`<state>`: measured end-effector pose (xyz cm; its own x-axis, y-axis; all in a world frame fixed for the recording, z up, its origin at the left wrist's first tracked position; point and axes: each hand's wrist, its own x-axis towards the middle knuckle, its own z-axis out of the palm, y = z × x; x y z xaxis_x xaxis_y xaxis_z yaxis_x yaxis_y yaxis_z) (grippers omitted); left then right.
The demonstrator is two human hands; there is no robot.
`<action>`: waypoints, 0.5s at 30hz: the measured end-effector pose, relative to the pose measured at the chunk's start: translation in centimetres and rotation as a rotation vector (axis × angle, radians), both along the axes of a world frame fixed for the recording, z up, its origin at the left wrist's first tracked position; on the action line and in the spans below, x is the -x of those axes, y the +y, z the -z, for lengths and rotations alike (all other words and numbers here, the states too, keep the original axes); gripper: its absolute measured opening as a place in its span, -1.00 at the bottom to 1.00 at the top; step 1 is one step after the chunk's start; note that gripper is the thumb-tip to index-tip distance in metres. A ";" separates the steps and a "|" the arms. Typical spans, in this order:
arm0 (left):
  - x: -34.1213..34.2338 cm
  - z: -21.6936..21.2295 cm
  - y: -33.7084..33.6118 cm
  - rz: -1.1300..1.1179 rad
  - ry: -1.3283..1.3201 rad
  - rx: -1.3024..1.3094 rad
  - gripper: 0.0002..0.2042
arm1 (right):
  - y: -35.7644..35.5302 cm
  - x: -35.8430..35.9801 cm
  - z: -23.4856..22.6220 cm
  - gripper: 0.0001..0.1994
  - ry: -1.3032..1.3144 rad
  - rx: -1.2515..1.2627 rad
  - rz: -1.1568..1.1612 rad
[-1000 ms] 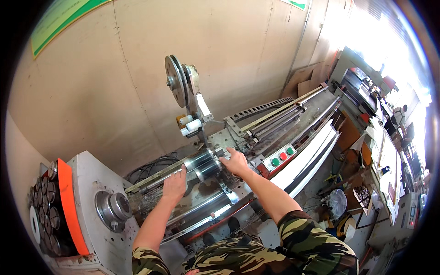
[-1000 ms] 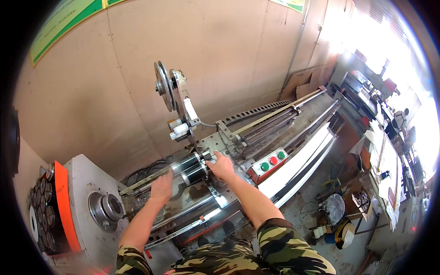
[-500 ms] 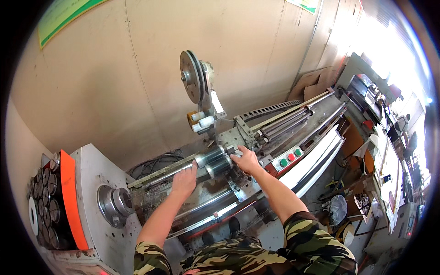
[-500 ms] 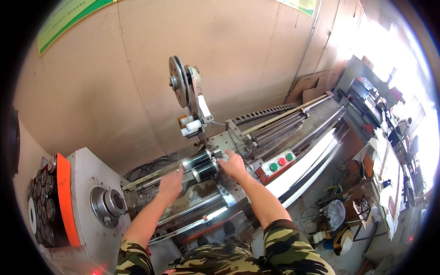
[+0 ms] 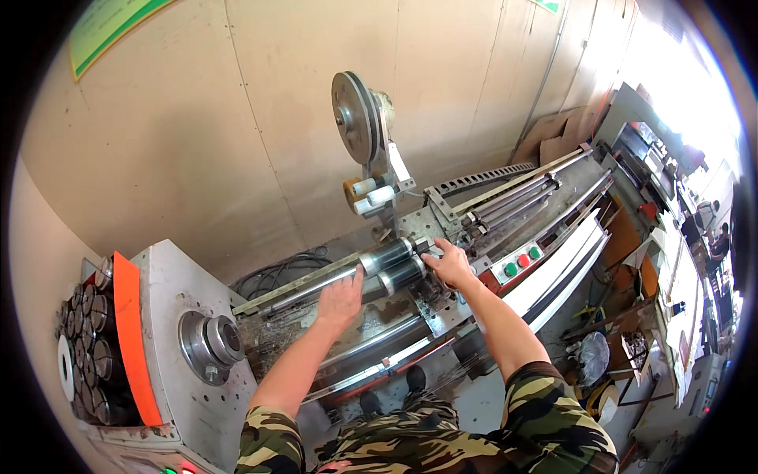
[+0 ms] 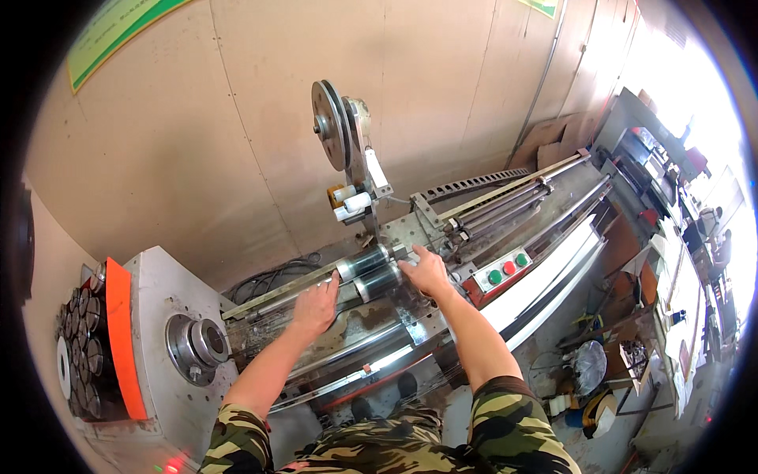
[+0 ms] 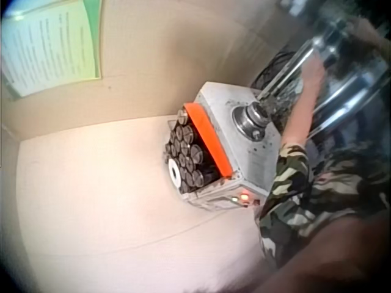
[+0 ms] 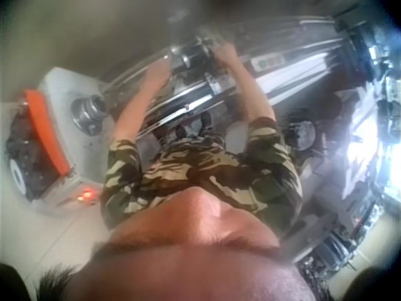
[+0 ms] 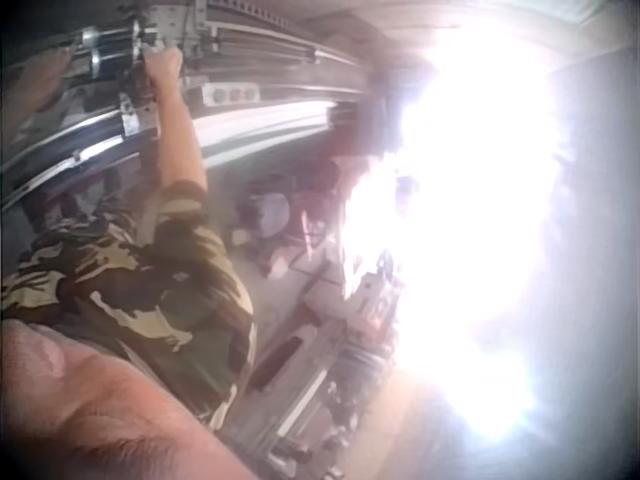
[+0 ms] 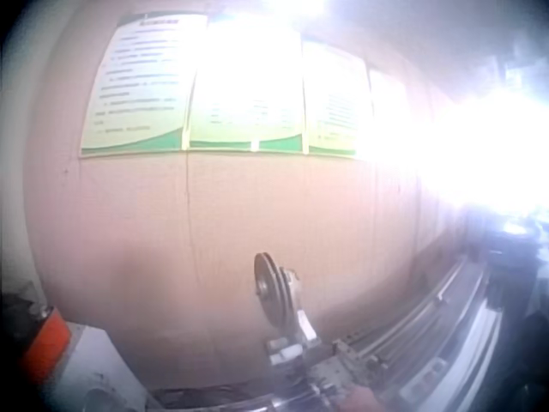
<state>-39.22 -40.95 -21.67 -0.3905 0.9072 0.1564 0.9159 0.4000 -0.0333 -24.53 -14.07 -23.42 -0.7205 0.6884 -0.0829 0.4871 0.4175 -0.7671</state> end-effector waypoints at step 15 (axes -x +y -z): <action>-0.7 1.0 1.8 -0.376 -0.319 -0.196 -0.67 | 0.1 0.4 0.7 -0.31 -0.046 -0.051 -0.033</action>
